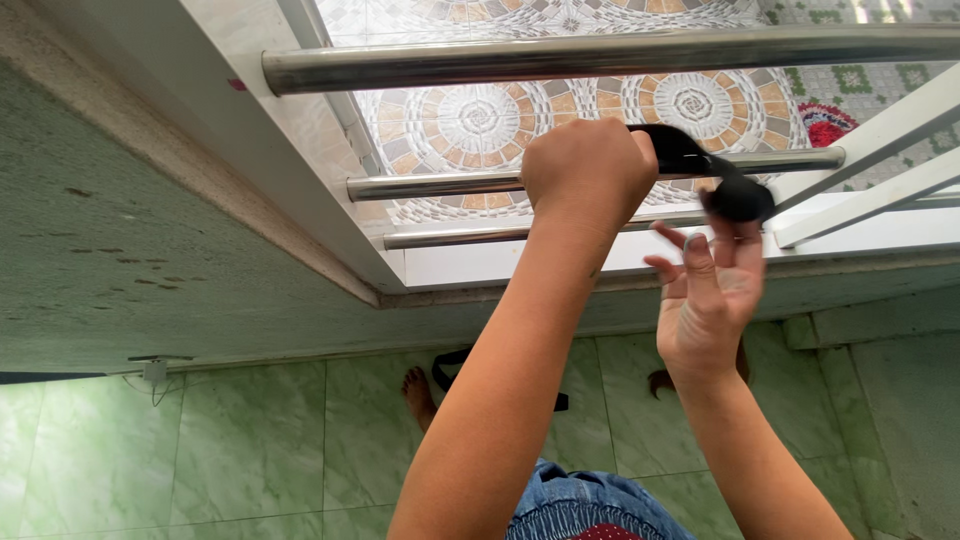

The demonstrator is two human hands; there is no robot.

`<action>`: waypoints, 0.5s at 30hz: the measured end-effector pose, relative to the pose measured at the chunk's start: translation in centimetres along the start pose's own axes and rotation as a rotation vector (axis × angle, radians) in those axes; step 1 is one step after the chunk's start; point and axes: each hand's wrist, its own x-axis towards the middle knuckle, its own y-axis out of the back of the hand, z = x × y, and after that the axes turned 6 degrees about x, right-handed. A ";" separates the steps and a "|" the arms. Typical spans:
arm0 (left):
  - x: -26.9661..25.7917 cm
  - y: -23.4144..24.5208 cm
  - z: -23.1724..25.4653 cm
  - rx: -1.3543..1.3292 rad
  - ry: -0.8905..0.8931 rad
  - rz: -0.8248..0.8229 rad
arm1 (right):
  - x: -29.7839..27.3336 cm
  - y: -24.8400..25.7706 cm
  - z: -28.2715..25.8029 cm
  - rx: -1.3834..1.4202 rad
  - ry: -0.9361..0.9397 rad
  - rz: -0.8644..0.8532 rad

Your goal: The person prepares a long black strap by threading it through a metal railing on a balcony and then pulling it through.

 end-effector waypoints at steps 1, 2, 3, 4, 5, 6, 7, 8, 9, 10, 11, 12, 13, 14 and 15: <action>-0.1 0.1 0.0 0.007 -0.004 0.015 | -0.1 -0.1 -0.2 -0.110 0.145 0.002; -0.1 0.1 0.0 0.006 0.003 0.007 | 0.2 0.0 -0.5 -0.261 0.265 -0.037; -0.1 0.2 0.0 0.004 0.009 0.000 | 0.7 0.2 -0.9 -0.410 0.383 -0.079; -0.1 0.3 0.0 0.004 0.013 -0.007 | 1.3 0.3 -1.3 -0.594 0.441 -0.132; -0.1 0.3 0.0 0.004 0.011 -0.010 | 2.0 0.4 -1.8 -0.770 0.512 -0.179; -0.1 0.4 0.0 0.003 0.009 -0.014 | 3.2 0.6 -2.6 -0.982 0.523 -0.238; -0.1 0.4 0.0 0.003 0.008 -0.017 | 4.4 0.6 -3.4 -1.192 0.530 -0.298; -0.2 0.4 0.0 0.001 0.006 -0.030 | 5.5 0.5 -4.0 -1.277 0.497 -0.343; -0.2 0.4 0.0 0.000 0.004 -0.043 | 6.6 0.3 -4.7 -1.361 0.463 -0.389; -0.3 0.3 -0.1 -0.003 0.005 -0.056 | 7.4 0.0 -5.3 -1.445 0.428 -0.439; -0.3 0.1 -0.1 -0.022 -0.004 0.008 | 7.9 -0.3 -6.0 -1.401 0.348 -0.446; -0.3 0.0 -0.2 -0.036 -0.013 0.071 | 8.4 -0.6 -6.6 -1.353 0.269 -0.450; -0.3 -0.1 -0.3 -0.051 -0.023 0.135 | 8.8 -1.1 -7.2 -1.304 0.190 -0.455; -0.3 -0.3 -0.3 -0.057 -0.039 0.153 | 9.2 -1.5 -7.7 -1.275 0.069 -0.382; -0.3 -0.4 -0.3 -0.064 -0.056 0.170 | 9.6 -1.8 -8.1 -1.243 -0.052 -0.310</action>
